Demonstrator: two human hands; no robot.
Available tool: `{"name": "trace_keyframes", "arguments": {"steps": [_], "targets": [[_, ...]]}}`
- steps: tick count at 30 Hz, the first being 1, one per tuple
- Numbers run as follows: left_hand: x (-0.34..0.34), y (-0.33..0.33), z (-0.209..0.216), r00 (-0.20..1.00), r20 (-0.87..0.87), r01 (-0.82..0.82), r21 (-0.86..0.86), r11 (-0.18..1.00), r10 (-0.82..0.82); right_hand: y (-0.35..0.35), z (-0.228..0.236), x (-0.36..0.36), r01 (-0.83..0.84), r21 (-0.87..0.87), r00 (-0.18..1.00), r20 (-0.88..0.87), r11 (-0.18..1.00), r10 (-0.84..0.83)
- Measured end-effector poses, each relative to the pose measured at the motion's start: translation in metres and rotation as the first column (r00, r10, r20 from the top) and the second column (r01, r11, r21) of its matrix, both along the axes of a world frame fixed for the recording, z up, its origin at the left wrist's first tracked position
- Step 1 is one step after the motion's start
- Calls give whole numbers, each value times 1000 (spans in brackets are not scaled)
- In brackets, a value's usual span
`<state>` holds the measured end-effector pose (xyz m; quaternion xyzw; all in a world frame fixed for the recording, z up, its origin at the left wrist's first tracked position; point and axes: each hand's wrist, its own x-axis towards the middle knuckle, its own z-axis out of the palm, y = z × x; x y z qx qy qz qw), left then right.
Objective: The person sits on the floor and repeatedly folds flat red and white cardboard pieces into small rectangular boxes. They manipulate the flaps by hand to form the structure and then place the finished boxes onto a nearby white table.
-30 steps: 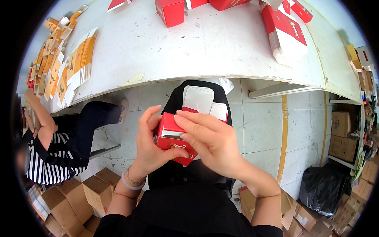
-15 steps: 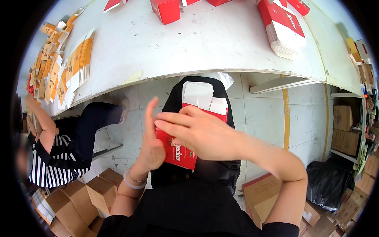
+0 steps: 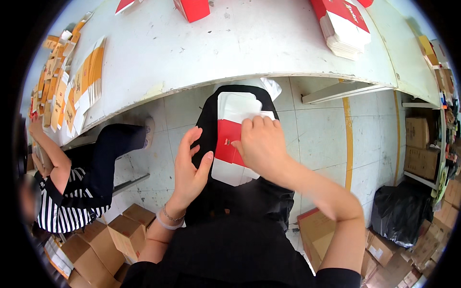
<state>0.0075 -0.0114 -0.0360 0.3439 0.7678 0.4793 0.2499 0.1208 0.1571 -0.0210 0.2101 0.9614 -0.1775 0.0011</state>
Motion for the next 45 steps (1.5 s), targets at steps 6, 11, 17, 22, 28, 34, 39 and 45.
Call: {"name": "trace_keyframes", "arguments": {"steps": [6, 11, 17, 22, 28, 34, 39, 45], "targets": [[29, -1, 25, 984, -158, 82, -3, 997, -82, -19, 29, 4, -24, -63, 970, -244, 998, 7], [23, 11, 38, 941, -118, 325, 49, 945, -317, -26, 86, 3, -260, -75, 837, -514, 963, 186], [12, 11, 47, 921, 331, -6, 534, 845, -203, -14, 82, 8, -27, 64, 689, -722, 998, 65], [5, 8, 27, 864, 399, 18, 585, 811, -307, -33, 57, 6, -107, 125, 566, -808, 986, 164], [2, 4, 26, 894, 323, 141, 457, 878, -311, -18, 55, 17, -205, 54, 612, -772, 977, 171], [-23, 14, 40, 921, -160, 389, 349, 853, -355, 12, 82, -11, -196, -897, 578, -432, 396, -692], [-21, 15, 43, 980, -38, 199, 203, 959, -196, -3, 69, -2, -233, -806, 853, -439, 545, -284], [-16, 15, 44, 987, 11, 157, 203, 966, -163, -4, 68, -2, -299, -564, 860, -509, 770, -38]]}}
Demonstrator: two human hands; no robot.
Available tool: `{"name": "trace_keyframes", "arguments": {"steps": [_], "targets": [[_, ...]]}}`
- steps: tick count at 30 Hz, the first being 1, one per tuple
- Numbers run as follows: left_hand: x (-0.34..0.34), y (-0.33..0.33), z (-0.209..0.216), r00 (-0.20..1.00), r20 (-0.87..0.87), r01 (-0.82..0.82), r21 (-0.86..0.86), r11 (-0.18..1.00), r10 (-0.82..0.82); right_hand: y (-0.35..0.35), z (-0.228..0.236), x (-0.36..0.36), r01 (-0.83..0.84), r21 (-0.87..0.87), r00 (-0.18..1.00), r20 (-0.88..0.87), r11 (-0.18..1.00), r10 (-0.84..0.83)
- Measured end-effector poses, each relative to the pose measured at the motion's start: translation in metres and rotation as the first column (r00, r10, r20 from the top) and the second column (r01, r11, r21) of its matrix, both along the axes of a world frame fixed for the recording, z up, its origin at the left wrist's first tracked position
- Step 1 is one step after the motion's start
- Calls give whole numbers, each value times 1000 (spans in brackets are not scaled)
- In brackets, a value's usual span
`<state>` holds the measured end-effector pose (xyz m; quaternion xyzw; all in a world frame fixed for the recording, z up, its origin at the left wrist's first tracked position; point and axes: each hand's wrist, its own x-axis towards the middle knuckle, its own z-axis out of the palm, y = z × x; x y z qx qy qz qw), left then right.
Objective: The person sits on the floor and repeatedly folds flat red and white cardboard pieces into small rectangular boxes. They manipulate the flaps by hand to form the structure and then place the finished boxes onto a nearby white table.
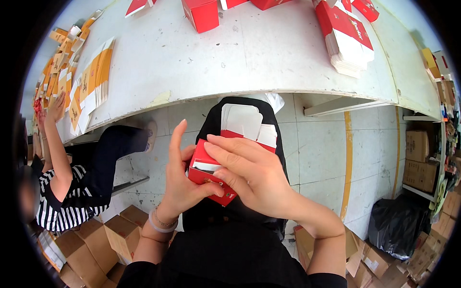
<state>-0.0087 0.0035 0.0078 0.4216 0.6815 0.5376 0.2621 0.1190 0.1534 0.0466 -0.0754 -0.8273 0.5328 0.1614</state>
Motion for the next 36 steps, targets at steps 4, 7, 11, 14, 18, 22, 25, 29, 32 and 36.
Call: {"name": "trace_keyframes", "arguments": {"steps": [4, 7, 11, 14, 18, 22, 25, 29, 32, 36], "targets": [[0, -1, -6, 999, 39, -36, -19, 999, 36, -6, -6, -1, -66, 103, 998, -19, 993, 68], [-1, -3, -8, 994, 96, -54, -19, 998, 55, -11, -6, -1, -106, 227, 993, -27, 968, 115], [-1, -5, -6, 993, 102, -48, -42, 998, 52, -15, -9, -2, -156, 273, 988, 37, 949, 151], [-5, -9, -5, 992, 129, -9, -33, 999, 13, 2, -6, -4, -165, 60, 986, 36, 984, 163], [-6, -8, 0, 998, 26, -51, -42, 998, 52, 7, -12, -2, -63, 185, 998, -17, 981, 68], [-8, -6, -5, 992, -122, -18, -44, 999, 12, 2, -17, -3, -51, 292, 997, -38, 955, 65], [-6, -4, -4, 989, -149, -28, -47, 998, 21, 3, -22, -3, -34, 231, 998, -46, 972, 46], [-5, -3, 5, 998, 49, -37, -130, 991, 44, -6, -21, -3, -50, 263, 997, -46, 964, 64], [-7, -5, -1, 997, 64, -32, -136, 990, 41, -12, -24, 0, -65, 319, 998, 6, 945, 67], [-6, -4, -4, 999, -33, 1, -84, 996, -4, -7, -22, -3, -83, 212, 996, -13, 974, 87]]}}
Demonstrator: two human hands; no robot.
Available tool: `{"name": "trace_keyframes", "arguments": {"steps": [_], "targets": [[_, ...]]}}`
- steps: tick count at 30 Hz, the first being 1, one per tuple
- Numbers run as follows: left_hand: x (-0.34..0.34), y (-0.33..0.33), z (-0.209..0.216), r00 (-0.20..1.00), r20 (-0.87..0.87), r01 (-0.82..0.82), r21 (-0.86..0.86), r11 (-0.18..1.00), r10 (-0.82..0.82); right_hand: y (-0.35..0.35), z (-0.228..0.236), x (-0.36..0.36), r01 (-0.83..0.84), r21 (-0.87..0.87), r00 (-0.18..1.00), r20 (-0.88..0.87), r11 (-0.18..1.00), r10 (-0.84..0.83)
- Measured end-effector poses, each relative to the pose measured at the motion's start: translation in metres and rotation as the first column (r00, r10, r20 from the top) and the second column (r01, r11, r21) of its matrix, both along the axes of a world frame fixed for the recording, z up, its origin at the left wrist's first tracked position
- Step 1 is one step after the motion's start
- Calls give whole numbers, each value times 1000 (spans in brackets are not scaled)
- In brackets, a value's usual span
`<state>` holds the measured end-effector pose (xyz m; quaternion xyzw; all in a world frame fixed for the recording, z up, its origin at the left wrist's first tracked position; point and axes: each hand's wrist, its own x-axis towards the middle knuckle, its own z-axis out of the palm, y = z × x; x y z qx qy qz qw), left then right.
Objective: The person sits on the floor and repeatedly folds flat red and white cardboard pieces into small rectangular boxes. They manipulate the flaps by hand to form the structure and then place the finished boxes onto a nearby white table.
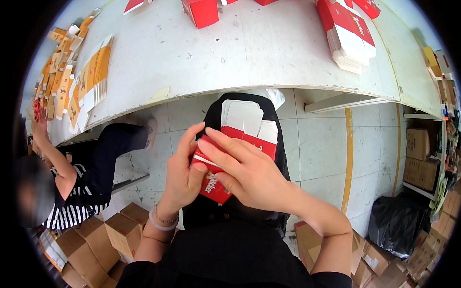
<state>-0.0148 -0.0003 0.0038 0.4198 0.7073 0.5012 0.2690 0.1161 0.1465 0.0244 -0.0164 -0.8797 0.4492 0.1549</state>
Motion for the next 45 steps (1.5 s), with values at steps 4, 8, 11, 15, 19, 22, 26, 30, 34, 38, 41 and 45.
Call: {"name": "trace_keyframes", "arguments": {"steps": [4, 8, 11, 15, 19, 22, 26, 30, 34, 38, 41, 45], "targets": [[3, 1, 3, 997, 76, 14, -34, 999, -11, -2, -2, -2, -57, -9, 997, 44, 998, 57], [4, 1, -7, 968, 252, -20, 28, 999, 12, 2, -5, -2, -86, -20, 992, 91, 996, 88], [-19, 2, -15, 685, 727, -234, 142, 962, 59, 59, -4, -7, 1, -279, 985, 168, 960, 48], [-41, -4, -57, 730, 607, -280, -153, 948, 314, 175, 28, -49, -27, -785, 988, -115, 619, -103], [18, -1, -97, 963, 227, -94, -211, 973, 142, 92, 5, -44, 62, -248, 911, 410, 967, 47], [39, 3, -77, 942, 335, 36, -207, 978, 36, 35, -43, -4, 10, 466, 819, 504, 885, -275], [48, -5, -66, 999, 44, 38, -269, 962, -27, 4, -53, 10, 223, 591, 844, 281, 775, -457], [65, -2, -33, 971, -239, -26, -211, 977, -26, -5, -24, 8, 234, 466, 931, 145, 853, -335], [62, 2, -30, 996, -85, 11, -65, 998, -17, -9, 21, 1, 128, 367, 992, -63, 921, -113], [43, 7, -12, 991, 96, -110, 212, 971, 91, -7, 30, 2, 463, 441, 869, -395, 769, -297], [32, 4, 9, 905, 418, -78, 339, 937, -76, 5, 26, 9, 418, 242, 873, -372, 876, -314], [28, 7, -1, 834, 506, 46, 334, 942, -220, -4, 5, 13, 291, 96, 881, -415, 952, -227]]}}
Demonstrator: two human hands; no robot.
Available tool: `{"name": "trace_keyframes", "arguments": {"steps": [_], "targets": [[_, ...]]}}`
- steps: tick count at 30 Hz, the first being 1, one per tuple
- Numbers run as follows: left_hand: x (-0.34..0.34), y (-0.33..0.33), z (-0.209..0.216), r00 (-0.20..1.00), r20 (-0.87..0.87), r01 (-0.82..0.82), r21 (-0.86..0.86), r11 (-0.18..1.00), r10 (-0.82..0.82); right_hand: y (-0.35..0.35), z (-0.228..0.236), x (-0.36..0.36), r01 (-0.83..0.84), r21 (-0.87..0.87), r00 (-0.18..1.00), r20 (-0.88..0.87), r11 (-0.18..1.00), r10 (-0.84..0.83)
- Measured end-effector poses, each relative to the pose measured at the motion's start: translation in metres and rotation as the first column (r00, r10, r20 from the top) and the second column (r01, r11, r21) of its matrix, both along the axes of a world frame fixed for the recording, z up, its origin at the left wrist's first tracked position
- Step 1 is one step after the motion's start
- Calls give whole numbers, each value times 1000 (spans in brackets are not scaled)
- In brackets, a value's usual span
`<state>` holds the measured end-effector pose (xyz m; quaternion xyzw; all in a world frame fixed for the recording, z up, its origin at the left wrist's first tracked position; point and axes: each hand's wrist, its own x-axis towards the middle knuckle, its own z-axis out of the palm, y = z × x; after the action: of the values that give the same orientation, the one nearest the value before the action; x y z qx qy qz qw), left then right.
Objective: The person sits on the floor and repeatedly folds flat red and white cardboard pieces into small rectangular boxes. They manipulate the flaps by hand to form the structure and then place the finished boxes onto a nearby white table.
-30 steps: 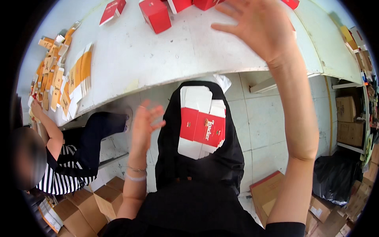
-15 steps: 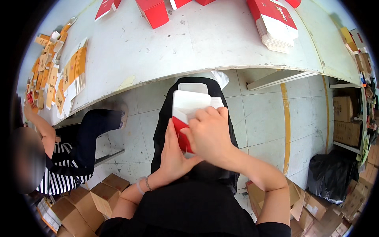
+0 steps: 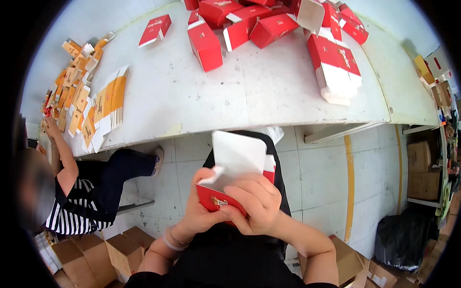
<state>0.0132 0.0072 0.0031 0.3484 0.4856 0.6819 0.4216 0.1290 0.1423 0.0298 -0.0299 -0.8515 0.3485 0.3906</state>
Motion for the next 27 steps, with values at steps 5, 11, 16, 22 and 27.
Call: {"name": "trace_keyframes", "arguments": {"steps": [5, 11, 16, 22, 27], "targets": [[-3, -5, -16, 994, -112, -27, -51, 998, 21, 5, -9, 12, -45, -160, 995, 81, 986, 58], [-30, 7, 10, 701, -711, -11, 64, 998, 53, 24, 40, -23, 5, -834, 1000, -8, 552, -21], [-28, 8, 5, 815, -563, -208, -57, 977, 140, 27, 34, -6, -132, -624, 886, 274, 770, 374], [-23, 8, 9, 817, -564, -204, -94, 975, 116, 18, 15, -7, -147, -273, 935, 276, 951, 224], [-25, 8, 8, 842, -527, -237, -161, 958, 119, 12, 16, -11, -280, -210, 890, 309, 937, 335]]}}
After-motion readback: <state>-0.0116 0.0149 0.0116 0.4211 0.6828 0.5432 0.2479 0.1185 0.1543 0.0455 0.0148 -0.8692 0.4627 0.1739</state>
